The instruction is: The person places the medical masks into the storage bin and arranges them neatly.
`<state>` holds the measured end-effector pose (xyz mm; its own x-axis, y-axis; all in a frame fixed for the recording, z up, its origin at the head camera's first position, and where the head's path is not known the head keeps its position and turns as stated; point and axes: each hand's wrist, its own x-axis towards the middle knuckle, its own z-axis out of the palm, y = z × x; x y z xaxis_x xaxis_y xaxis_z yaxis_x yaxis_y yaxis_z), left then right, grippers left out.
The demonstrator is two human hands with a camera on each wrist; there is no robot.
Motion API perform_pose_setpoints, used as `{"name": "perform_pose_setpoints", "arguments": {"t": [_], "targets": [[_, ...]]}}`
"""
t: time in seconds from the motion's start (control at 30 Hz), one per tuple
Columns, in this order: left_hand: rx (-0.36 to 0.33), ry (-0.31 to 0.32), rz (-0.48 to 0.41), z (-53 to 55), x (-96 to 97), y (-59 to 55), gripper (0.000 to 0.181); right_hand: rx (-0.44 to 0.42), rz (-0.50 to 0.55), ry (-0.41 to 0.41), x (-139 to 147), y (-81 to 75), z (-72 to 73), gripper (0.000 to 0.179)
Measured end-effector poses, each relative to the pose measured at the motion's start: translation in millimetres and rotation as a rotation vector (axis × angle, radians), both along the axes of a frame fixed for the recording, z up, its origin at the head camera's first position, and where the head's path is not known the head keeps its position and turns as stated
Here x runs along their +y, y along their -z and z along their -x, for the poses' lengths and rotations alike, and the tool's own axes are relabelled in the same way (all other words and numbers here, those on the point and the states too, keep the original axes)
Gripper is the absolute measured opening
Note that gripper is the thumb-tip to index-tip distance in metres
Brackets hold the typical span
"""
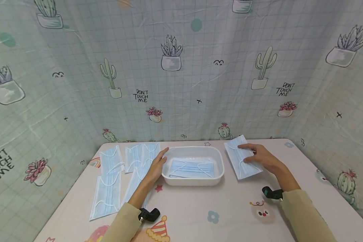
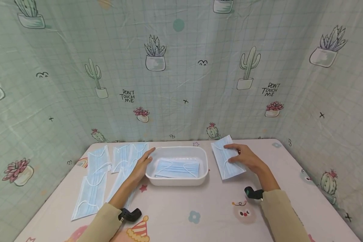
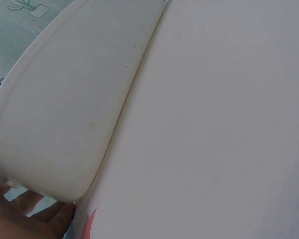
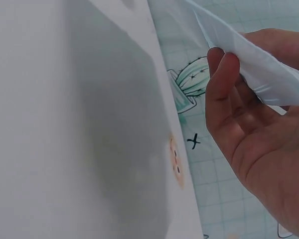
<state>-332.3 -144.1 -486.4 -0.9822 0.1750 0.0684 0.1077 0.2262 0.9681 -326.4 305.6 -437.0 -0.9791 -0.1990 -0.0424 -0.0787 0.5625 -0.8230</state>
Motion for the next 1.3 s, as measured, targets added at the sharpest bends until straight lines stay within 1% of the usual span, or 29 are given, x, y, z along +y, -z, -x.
{"name": "perform_pose_setpoints", "arguments": {"t": [0.3, 0.47, 0.7, 0.93, 1.1, 1.3], "targets": [[0.011, 0.004, 0.012, 0.4, -0.9, 0.0, 0.051, 0.046, 0.064, -0.022, -3, -9.0, -3.2, 0.066], [0.025, 0.000, 0.016, 1.5, -1.7, 0.5, 0.050, 0.045, 0.127, -0.032, -7, -11.5, -4.1, 0.067], [0.019, -0.002, 0.018, 1.7, -1.8, 1.0, 0.050, 0.065, 0.116, -0.042, -10, -17.5, -6.9, 0.067], [0.037, -0.003, 0.027, 2.2, -0.9, 2.1, 0.051, 0.077, 0.119, -0.056, -15, -20.1, -10.2, 0.067], [0.031, 0.001, 0.020, 2.2, -1.1, 3.0, 0.051, 0.084, 0.118, -0.062, -19, -21.0, -9.9, 0.067], [0.022, -0.003, 0.007, 0.7, -1.5, 2.2, 0.050, 0.097, 0.096, -0.074, -24, -27.7, -7.9, 0.066]]}}
